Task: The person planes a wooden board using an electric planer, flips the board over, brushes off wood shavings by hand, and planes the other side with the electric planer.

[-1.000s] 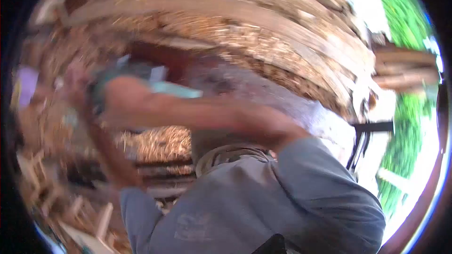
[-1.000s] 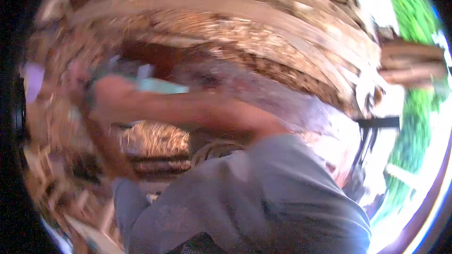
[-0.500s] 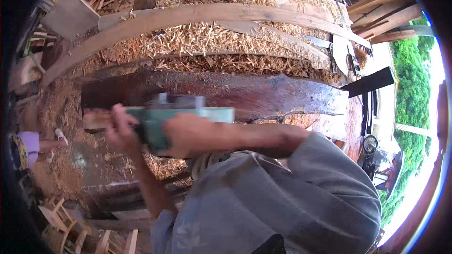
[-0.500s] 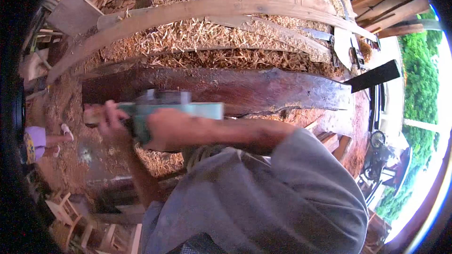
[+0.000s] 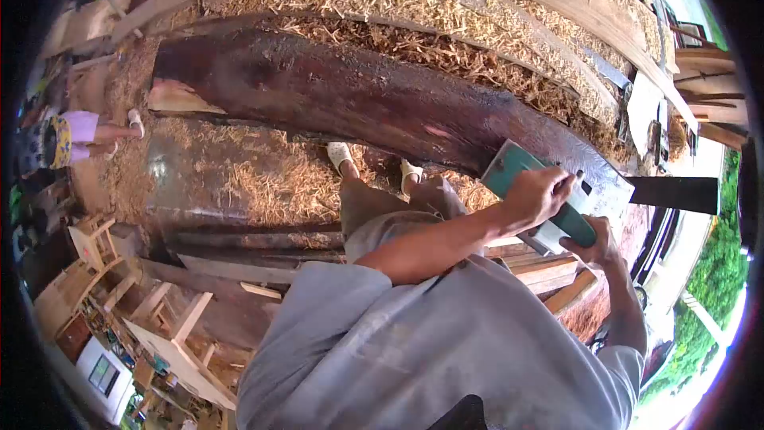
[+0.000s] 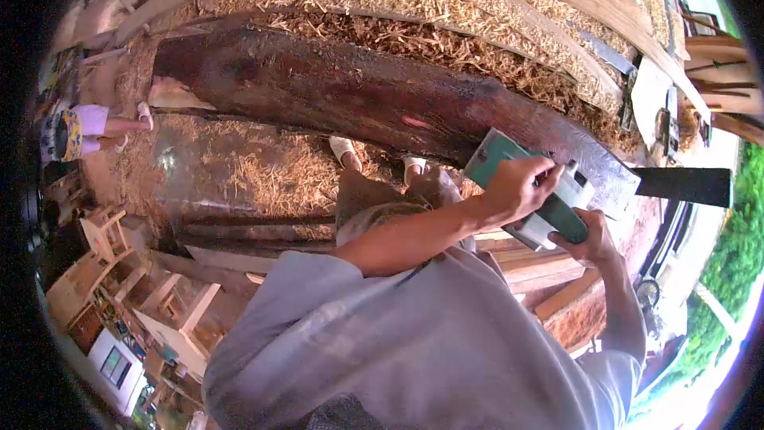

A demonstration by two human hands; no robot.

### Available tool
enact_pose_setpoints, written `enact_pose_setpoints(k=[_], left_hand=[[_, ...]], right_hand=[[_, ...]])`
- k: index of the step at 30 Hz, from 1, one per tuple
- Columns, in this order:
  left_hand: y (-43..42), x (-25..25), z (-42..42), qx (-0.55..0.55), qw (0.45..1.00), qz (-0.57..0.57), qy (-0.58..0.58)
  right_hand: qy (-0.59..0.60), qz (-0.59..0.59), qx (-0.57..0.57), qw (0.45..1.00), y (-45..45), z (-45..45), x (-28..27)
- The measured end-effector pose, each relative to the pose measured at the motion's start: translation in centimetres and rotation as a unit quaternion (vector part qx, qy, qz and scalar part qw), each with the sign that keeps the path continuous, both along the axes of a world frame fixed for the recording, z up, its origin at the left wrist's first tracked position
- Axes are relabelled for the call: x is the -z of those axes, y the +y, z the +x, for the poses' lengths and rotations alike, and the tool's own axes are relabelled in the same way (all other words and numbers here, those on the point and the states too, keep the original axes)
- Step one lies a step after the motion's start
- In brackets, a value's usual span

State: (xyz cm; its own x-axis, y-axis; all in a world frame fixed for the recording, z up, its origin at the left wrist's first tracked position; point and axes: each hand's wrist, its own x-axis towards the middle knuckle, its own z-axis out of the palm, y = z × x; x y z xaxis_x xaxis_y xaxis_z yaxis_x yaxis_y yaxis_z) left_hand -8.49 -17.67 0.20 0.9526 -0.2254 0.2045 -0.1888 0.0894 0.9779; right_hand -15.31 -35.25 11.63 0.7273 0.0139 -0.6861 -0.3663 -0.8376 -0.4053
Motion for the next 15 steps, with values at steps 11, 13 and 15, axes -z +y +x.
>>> enact_pose_setpoints(k=[11,13,15], left_hand=[[16.0,-1.1,4.1,-0.118,0.972,0.122,0.164],[21.0,-0.2,7.1,-0.207,0.975,-0.004,0.079],[31.3,2.9,10.7,-0.151,0.988,0.019,0.02]], right_hand=[[-0.022,0.132,-0.118,0.984,13.8,7.9,0.6],[0.073,0.114,-0.145,0.98,19.8,11.5,0.1],[0.012,0.18,-0.168,0.969,26.0,14.3,0.9]])
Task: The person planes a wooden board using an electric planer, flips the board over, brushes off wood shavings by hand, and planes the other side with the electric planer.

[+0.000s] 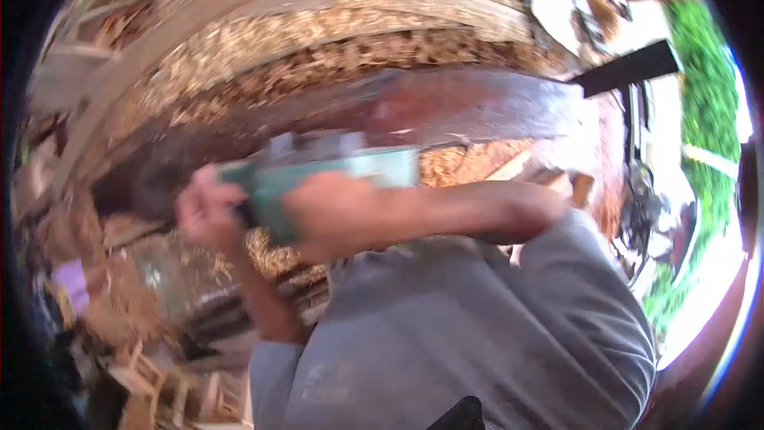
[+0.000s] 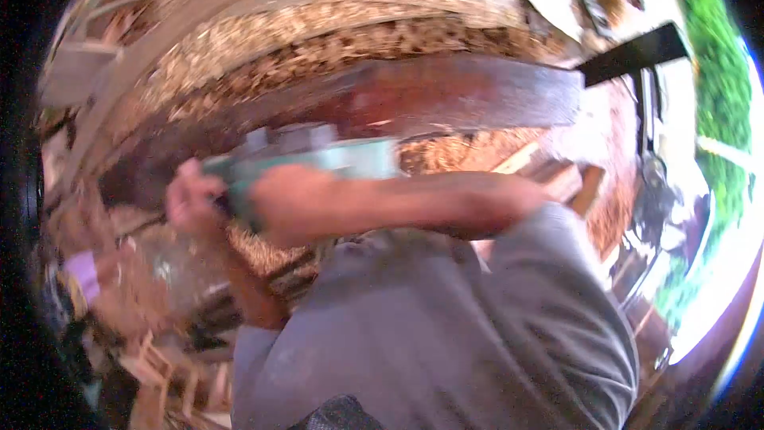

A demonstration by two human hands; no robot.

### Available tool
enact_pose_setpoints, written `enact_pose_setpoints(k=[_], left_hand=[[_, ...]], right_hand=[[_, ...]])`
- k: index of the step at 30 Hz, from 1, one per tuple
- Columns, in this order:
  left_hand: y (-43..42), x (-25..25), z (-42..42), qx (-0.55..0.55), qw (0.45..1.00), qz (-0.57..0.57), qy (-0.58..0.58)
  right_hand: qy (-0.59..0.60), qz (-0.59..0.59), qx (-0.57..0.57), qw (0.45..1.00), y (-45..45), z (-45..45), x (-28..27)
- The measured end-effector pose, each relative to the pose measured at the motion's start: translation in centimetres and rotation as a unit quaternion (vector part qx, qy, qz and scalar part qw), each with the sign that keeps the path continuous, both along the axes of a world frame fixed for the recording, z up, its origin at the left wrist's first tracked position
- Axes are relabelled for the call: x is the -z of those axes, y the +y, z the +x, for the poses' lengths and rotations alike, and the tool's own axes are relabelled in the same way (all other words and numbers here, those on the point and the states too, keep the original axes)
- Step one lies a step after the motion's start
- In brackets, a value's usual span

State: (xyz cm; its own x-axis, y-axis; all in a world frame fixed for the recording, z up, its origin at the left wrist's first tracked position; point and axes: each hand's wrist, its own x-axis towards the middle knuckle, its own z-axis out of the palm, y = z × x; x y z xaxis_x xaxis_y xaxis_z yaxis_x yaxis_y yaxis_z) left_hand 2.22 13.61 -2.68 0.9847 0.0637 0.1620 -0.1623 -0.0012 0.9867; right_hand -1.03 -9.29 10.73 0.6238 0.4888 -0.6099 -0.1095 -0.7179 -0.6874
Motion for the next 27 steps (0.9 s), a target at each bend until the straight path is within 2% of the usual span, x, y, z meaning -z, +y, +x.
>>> enact_pose_setpoints(k=[2,3,4,6,7,8,10,13,14,15,16,17,18,19,20,21,22,23,24,25,26,27], left_hand=[[7.5,-0.8,4.0,-0.107,0.976,0.17,0.08],[8.8,-1.8,4.7,-0.103,0.935,0.339,-0.026],[10.2,-2.8,5.4,-0.135,0.85,0.49,-0.136],[15.6,-1.1,7.2,-0.14,0.92,0.366,-0.034],[18.2,-0.3,8.1,-0.152,0.942,0.298,0.014],[16.9,-0.6,7.9,-0.138,0.914,0.378,-0.056],[13.7,-1.7,6.3,-0.118,0.822,0.524,-0.19],[7.2,-2.1,3.0,-0.093,0.802,0.554,-0.201],[3.7,-2.7,1.7,-0.076,0.819,0.538,-0.184],[0.3,-2.4,0.3,-0.083,0.921,0.377,-0.057],[-3.4,-2.2,-1.0,-0.056,0.965,0.257,0.013],[-7.2,-1.9,-2.4,-0.047,0.987,0.131,0.081],[-11.2,-2.2,-3.8,-0.009,0.994,0.068,0.088],[-15.4,-2.1,-5.4,0.016,0.996,0.038,0.084],[-19.5,-2.2,-7.0,0.038,0.996,0.01,0.08],[-23.5,-3.3,-8.2,0.075,0.994,0.047,0.064],[-27.4,-3.3,-9.7,0.087,0.992,0.036,0.085],[-30.7,-3.8,-10.8,0.121,0.984,0.102,0.083],[-34.6,-4.7,-11.6,0.124,0.987,0.093,0.032],[-38.2,-4.3,-13.2,0.142,0.986,0.072,0.058],[-41.7,-4.2,-14.1,0.141,0.987,0.07,0.014],[-45.1,-3.4,-15.5,0.16,0.986,0.053,0.018]], right_hand=[[-0.086,0.104,0.011,0.991,6.1,2.7,1.9],[-0.099,0.132,0.049,0.985,9.1,4.0,2.4],[-0.15,0.141,0.047,0.978,12.4,4.9,3.8],[-0.168,0.161,0.111,0.966,17.3,5.9,4.4],[-0.168,0.159,0.119,0.966,16.7,6.1,4.1],[-0.156,0.168,0.109,0.967,15.9,6.0,3.6],[-0.143,0.177,0.091,0.969,13.6,5.2,2.9],[-0.113,0.11,0.01,0.987,7.0,3.3,2.7],[-0.117,0.096,-0.015,0.988,4.0,2.0,2.8],[-0.092,0.061,0.013,0.994,0.8,0.3,2.4],[-0.068,0.026,0.041,0.997,-2.7,-1.5,1.6],[0.033,-0.02,0.019,0.999,-6.5,-1.8,-0.5],[0.066,-0.068,0.032,0.995,-9.6,-3.4,-0.8],[0.047,-0.107,0.067,0.991,-12.8,-5.5,-1.4],[0.007,-0.099,0.052,0.994,-16.7,-7.6,-0.5],[0.036,-0.094,0.081,0.992,-20.1,-9.4,-0.5],[-0.015,-0.097,0.101,0.99,-23.8,-11.7,-0.4],[-0.017,-0.093,0.114,0.989,-27.2,-13.1,-0.9],[-0.008,-0.059,0.166,0.984,-30.4,-14.7,-1.2],[-0.06,-0.076,0.158,0.983,-33.6,-16.6,-1.2],[0.013,-0.129,0.18,0.975,-36.4,-17.7,-1.6],[0.039,-0.162,0.216,0.962,-39.2,-19.4,-1.6]])
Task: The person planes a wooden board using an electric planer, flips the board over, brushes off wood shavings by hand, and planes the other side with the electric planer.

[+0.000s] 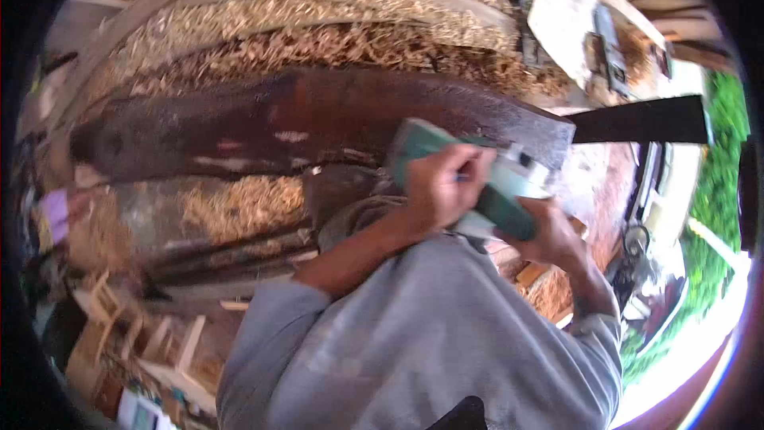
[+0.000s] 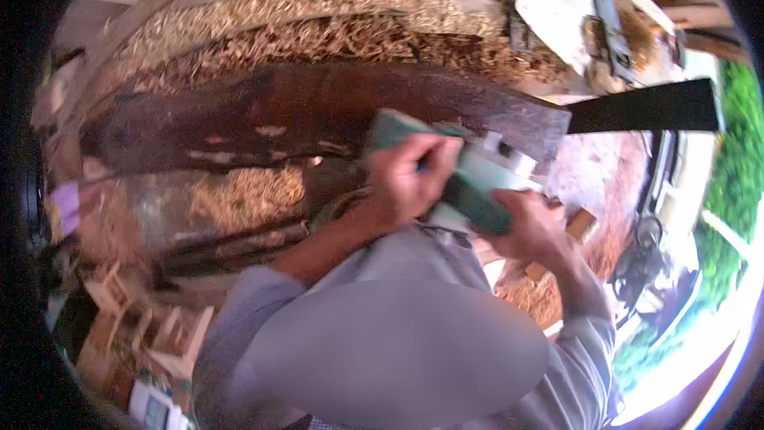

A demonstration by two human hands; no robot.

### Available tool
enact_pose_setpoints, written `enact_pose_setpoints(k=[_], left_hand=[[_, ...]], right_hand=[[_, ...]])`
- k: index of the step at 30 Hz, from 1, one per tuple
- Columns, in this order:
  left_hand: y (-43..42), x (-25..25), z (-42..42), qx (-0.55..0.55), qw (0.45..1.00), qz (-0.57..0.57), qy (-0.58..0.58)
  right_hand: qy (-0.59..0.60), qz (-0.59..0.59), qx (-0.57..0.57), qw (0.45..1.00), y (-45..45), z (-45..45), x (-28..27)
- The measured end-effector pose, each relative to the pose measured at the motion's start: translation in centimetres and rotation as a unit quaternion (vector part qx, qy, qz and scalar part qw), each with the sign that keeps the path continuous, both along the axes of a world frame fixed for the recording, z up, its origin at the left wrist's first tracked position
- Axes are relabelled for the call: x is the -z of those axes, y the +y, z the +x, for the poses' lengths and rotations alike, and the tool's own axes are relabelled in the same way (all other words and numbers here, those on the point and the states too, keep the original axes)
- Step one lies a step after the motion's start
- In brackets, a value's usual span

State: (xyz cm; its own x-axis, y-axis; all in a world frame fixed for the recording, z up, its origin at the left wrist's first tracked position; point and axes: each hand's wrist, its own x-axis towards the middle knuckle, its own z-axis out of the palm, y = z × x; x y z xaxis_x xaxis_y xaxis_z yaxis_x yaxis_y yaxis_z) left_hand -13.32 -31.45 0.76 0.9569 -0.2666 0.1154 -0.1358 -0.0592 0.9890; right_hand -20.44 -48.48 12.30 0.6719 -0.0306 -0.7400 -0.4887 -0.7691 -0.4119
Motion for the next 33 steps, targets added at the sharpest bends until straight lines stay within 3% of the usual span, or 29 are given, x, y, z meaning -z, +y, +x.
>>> enact_pose_setpoints(k=[1,2,4,8,9,13,15,19,21,23,24,26,27,28,31,33], left_hand=[[-3.5,0.5,-0.9,0.017,0.998,-0.057,-0.011],[-6.8,1.1,-2.1,0.044,0.995,-0.09,0.008],[-11.8,0.7,-3.3,0.115,0.99,-0.083,0.018],[-14.5,0.6,-4.2,0.089,0.992,-0.085,-0.006],[-13.7,0.6,-4.1,0.099,0.989,-0.1,0.052],[-6.8,0.6,-1.6,0.019,0.997,-0.066,0.025],[-2.1,-0.8,0.0,-0.052,0.998,0.002,0.046],[8.0,-0.5,4.0,-0.131,0.981,-0.053,0.135],[13.5,0.0,6.8,-0.182,0.979,-0.067,0.06],[20.1,0.2,9.9,-0.236,0.97,-0.024,0.044],[23.5,-0.5,11.5,-0.259,0.964,0.042,0.033],[30.6,-0.9,14.5,-0.292,0.953,0.075,0.037],[35.4,0.1,16.2,-0.313,0.942,0.118,0.007],[37.8,-0.6,17.0,-0.315,0.919,0.227,-0.065],[48.1,1.3,19.5,-0.251,0.844,0.42,-0.219],[48.4,1.7,19.7,-0.205,0.761,0.498,-0.361]], right_hand=[[0.042,-0.043,0.026,0.998,-2.7,-1.3,-0.4],[-0.038,-0.006,0.04,0.998,-6.3,-4.1,1.1],[-0.066,0.01,0.048,0.997,-11.7,-7.1,1.9],[-0.069,0.021,0.021,0.997,-14.3,-7.1,1.3],[-0.059,0.032,0.008,0.998,-13.8,-6.4,1.3],[-0.029,0.077,-0.04,0.996,-7.7,-1.4,0.7],[0.003,0.075,-0.084,0.994,-3.6,1.4,0.4],[-0.075,0.128,-0.132,0.98,6.0,6.8,1.2],[-0.102,0.138,-0.157,0.973,11.4,9.0,3.2],[-0.01,0.111,-0.221,0.969,18.1,13.5,2.6],[0.004,0.184,-0.231,0.955,20.8,16.3,1.3],[-0.132,0.248,-0.245,0.928,27.6,18.6,3.6],[-0.146,0.273,-0.24,0.92,31.3,19.9,4.9],[-0.194,0.324,-0.208,0.902,33.7,20.9,4.7],[-0.243,0.273,-0.109,0.925,42.9,22.4,6.2],[-0.243,0.252,-0.077,0.934,45.9,21.9,7.5]])
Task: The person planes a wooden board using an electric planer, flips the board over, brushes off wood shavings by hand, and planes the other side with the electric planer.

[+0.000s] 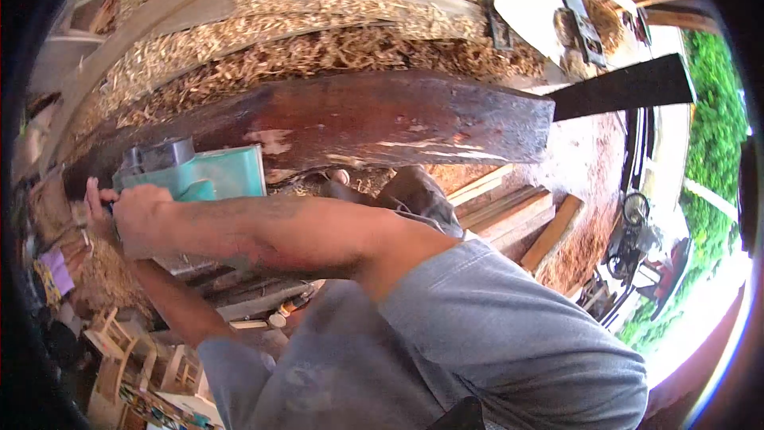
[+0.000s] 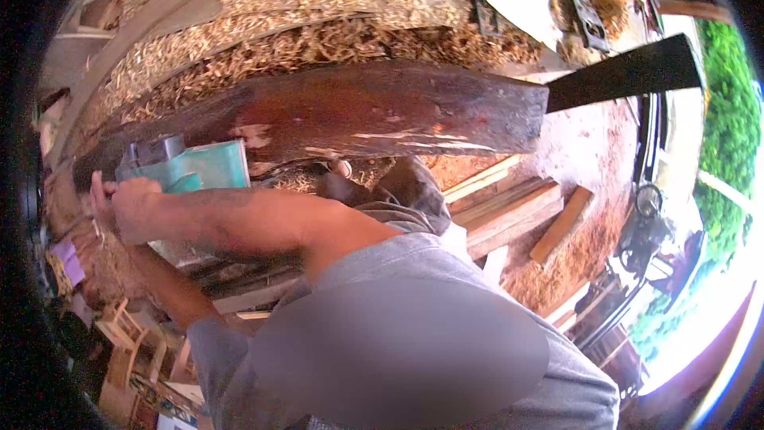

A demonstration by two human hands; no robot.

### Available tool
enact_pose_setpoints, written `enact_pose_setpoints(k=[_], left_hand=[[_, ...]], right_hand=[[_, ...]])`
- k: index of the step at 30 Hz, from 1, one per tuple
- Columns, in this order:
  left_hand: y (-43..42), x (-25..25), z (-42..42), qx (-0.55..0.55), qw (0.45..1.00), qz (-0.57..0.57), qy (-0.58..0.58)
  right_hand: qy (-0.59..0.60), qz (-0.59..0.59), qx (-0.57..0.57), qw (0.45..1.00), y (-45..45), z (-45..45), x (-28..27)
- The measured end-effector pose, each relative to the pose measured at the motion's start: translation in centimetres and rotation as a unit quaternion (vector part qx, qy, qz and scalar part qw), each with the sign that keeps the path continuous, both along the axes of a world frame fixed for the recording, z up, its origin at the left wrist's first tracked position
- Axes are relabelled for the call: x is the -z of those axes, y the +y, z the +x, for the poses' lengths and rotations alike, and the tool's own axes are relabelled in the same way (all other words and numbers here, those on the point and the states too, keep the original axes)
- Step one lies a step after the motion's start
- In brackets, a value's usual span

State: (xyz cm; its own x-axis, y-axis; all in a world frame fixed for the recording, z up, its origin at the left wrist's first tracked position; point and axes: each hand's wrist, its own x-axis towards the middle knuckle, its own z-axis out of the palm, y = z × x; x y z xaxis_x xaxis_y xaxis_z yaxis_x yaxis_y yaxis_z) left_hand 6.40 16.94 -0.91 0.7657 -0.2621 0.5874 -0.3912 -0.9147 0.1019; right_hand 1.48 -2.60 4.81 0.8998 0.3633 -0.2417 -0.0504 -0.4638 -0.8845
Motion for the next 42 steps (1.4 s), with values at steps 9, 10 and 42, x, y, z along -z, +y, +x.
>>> enact_pose_setpoints(k=[9,10,42], left_hand=[[-26.0,-1.4,-10.8,-0.085,0.783,-0.553,0.273],[-30.6,-2.1,-12.5,-0.06,0.792,-0.546,0.266],[-49.3,-3.5,-18.1,0.086,0.693,-0.603,0.386]], right_hand=[[0.14,-0.123,-0.121,0.975,-26.8,-9.3,-4.8],[0.153,-0.163,-0.116,0.968,-30.4,-11.2,-5.4],[0.052,-0.096,-0.022,0.994,-47.8,-20.3,-5.9]])
